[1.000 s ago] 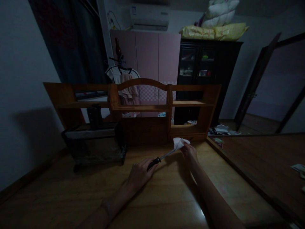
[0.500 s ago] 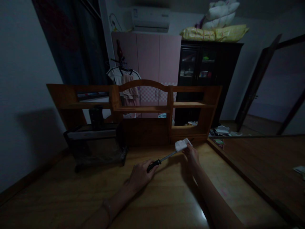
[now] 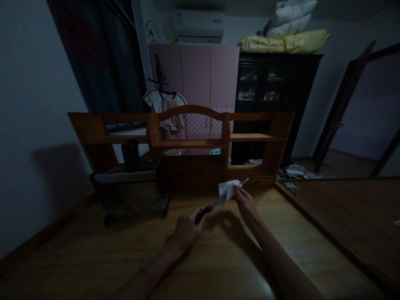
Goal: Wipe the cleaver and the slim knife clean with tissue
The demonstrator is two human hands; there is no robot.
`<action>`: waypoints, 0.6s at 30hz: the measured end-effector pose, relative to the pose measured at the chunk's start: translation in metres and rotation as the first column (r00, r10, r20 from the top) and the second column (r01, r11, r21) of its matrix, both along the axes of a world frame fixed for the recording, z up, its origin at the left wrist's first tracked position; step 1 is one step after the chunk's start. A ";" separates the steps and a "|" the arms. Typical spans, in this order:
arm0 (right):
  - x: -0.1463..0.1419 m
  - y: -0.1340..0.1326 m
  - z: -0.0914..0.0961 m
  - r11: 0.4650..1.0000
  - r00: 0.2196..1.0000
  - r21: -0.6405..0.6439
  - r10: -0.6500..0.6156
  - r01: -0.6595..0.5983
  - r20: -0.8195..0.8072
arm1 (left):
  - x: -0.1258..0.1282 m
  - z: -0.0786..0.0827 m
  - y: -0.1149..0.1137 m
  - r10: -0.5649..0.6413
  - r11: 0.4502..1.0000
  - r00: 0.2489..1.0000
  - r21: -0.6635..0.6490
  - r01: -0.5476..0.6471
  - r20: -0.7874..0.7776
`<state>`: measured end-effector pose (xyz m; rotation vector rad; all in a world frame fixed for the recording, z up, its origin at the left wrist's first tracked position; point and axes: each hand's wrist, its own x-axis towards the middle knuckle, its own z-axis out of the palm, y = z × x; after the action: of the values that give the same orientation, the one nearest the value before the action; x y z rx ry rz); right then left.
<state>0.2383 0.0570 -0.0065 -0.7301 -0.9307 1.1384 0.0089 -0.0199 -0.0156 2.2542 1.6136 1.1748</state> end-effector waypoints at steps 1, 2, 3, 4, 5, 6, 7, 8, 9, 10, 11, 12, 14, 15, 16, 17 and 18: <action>-0.004 -0.003 0.001 1.000 0.999 0.004 0.030 -0.030 0.020 | 0.000 0.000 0.000 0.002 1.000 1.000 0.000 -0.002 0.006; -0.008 -0.006 0.002 0.998 0.997 0.003 0.060 -0.061 0.039 | 0.000 0.001 0.000 0.001 1.000 1.000 0.000 -0.001 0.012; -0.012 -0.009 0.002 0.996 0.994 -0.002 0.090 -0.091 0.057 | 0.001 0.001 -0.001 -0.003 1.000 1.000 0.002 0.003 0.017; -0.016 -0.011 0.003 0.993 0.990 -0.010 0.121 -0.121 0.072 | 0.001 0.001 -0.001 -0.007 1.000 1.000 0.006 0.007 0.021; -0.019 -0.014 0.003 0.988 0.985 -0.021 0.153 -0.151 0.085 | 0.001 0.001 -0.001 -0.009 1.000 1.000 0.010 0.009 0.023; -0.023 -0.016 0.003 0.983 0.978 -0.035 0.184 -0.182 0.097 | 0.002 0.001 -0.001 -0.011 1.000 1.000 0.012 0.011 0.022; -0.026 -0.018 0.002 0.977 0.971 -0.050 0.214 -0.210 0.107 | 0.002 0.001 -0.001 -0.012 1.000 1.000 0.011 0.012 0.019; -0.029 -0.020 0.002 0.971 0.964 -0.065 0.238 -0.232 0.115 | 0.002 0.000 -0.001 -0.011 1.000 1.000 0.010 0.010 0.015; -0.032 -0.022 0.001 0.965 0.959 -0.080 0.256 -0.248 0.119 | 0.002 0.000 -0.001 -0.007 1.000 1.000 0.008 0.007 0.010; -0.035 -0.023 -0.001 0.962 0.956 -0.092 0.267 -0.257 0.120 | 0.002 0.000 0.000 -0.003 1.000 1.000 0.006 0.002 0.006; -0.037 -0.024 -0.002 0.961 0.955 -0.101 0.270 -0.259 0.119 | 0.002 0.000 0.000 0.003 1.000 1.000 0.004 -0.003 0.002; -0.039 -0.025 -0.003 0.960 0.956 -0.107 0.270 -0.258 0.117 | 0.002 0.000 0.001 0.008 1.000 1.000 0.001 -0.008 0.000; -0.040 -0.025 -0.007 0.960 0.956 -0.113 0.269 -0.256 0.117 | 0.001 0.001 0.001 0.019 1.000 1.000 -0.008 -0.019 0.000; -0.040 -0.024 -0.008 0.960 0.955 -0.115 0.270 -0.257 0.119 | 0.001 0.001 0.001 0.021 1.000 1.000 -0.014 -0.021 0.001; -0.039 -0.023 -0.009 0.959 0.955 -0.116 0.272 -0.259 0.119 | 0.001 0.002 0.000 0.020 1.000 1.000 -0.021 -0.020 0.004; -0.038 -0.022 -0.010 0.959 0.955 -0.118 0.273 -0.259 0.120 | 0.001 0.003 0.000 0.017 1.000 1.000 -0.027 -0.016 0.009; -0.036 -0.020 -0.011 0.959 0.955 -0.120 0.271 -0.257 0.119 | 0.002 0.004 -0.001 0.012 0.999 1.000 -0.031 -0.012 0.017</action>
<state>0.2019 0.0371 -0.0172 -0.7900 -1.1146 1.3943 0.0108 -0.0206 -0.0117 2.2130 1.6301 1.1605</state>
